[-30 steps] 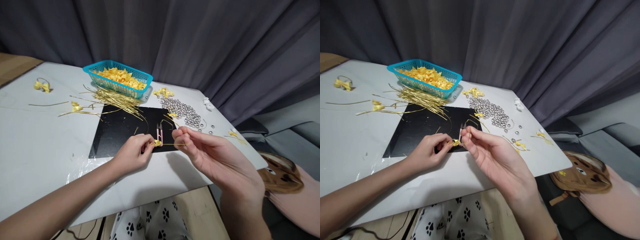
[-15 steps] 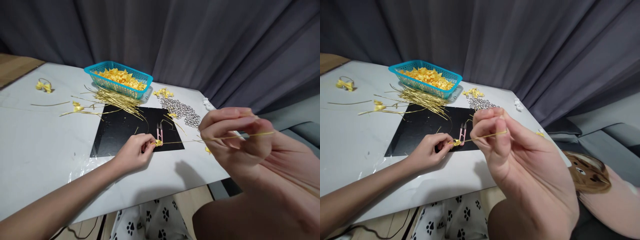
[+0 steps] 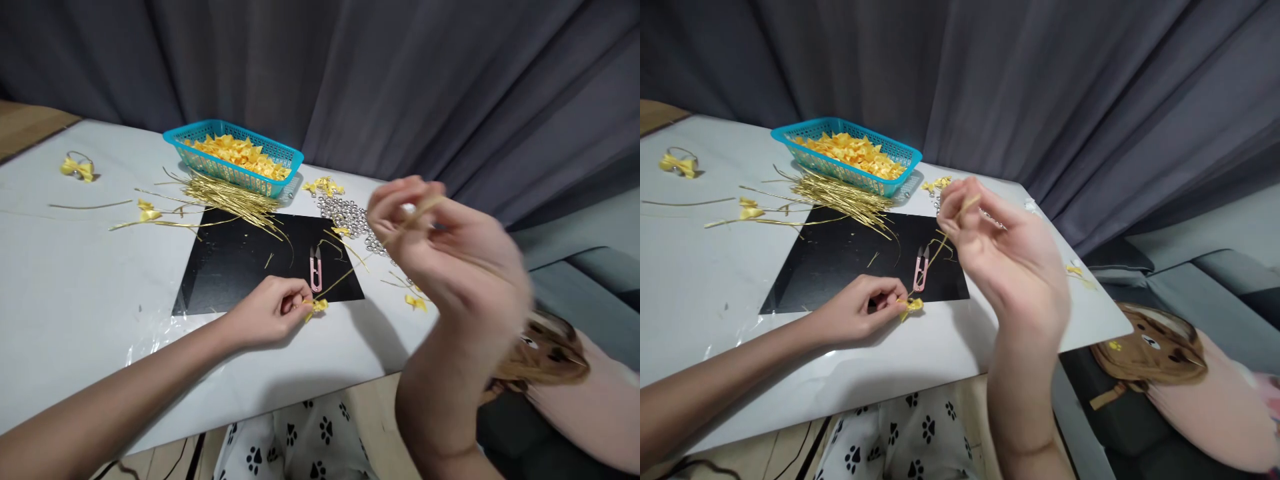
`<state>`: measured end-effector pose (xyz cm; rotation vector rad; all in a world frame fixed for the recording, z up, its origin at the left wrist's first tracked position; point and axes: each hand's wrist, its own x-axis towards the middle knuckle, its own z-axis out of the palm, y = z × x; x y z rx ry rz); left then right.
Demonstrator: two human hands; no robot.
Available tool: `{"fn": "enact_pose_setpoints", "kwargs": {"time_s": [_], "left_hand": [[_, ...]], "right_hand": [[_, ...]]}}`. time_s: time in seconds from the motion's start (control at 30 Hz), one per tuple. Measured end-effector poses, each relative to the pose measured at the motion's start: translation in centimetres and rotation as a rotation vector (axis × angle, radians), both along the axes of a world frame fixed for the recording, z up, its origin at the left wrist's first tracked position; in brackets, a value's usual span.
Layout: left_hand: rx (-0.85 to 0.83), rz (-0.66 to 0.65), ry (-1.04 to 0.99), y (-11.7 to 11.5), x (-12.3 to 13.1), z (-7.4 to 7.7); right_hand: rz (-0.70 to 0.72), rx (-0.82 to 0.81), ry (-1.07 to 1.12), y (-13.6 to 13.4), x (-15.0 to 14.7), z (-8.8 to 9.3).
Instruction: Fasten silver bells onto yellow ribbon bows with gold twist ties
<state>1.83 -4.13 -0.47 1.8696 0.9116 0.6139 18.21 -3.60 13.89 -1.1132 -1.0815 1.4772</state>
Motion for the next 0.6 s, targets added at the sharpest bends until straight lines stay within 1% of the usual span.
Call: {"fn": "enact_pose_setpoints", "kwargs": {"time_s": [0.07, 0.13, 0.17, 0.23, 0.3, 0.4, 0.5, 0.6], "left_hand": [[-0.051, -0.093, 0.009, 0.0, -0.1, 0.1], [-0.087, -0.142, 0.010, 0.1, -0.2, 0.2], [-0.107, -0.152, 0.004, 0.1, -0.2, 0.2], [-0.151, -0.163, -0.019, 0.2, -0.2, 0.3], [-0.189, -0.171, -0.045, 0.3, -0.2, 0.3], [-0.217, -0.165, -0.057, 0.4, -0.2, 0.4], [-0.237, -0.151, -0.049, 0.4, -0.2, 0.5], [-0.273, -0.145, -0.052, 0.4, -0.2, 0.6]], "right_hand": [[-0.059, -0.164, 0.158, 3.1, 0.8, -1.3], [-0.184, -0.341, 0.295, 5.9, 1.6, -2.6], [-0.247, -0.400, 0.336, 7.0, 2.0, -3.3], [-0.355, -0.459, 0.403, 8.4, 2.6, -4.5], [-0.413, -0.478, 0.452, 9.1, 2.9, -5.5], [-0.426, -0.495, 0.489, 9.5, 3.3, -6.7], [-0.420, -0.523, 0.490, 9.8, 3.3, -7.4], [-0.437, -0.543, 0.485, 10.1, 3.5, -7.7]]}}
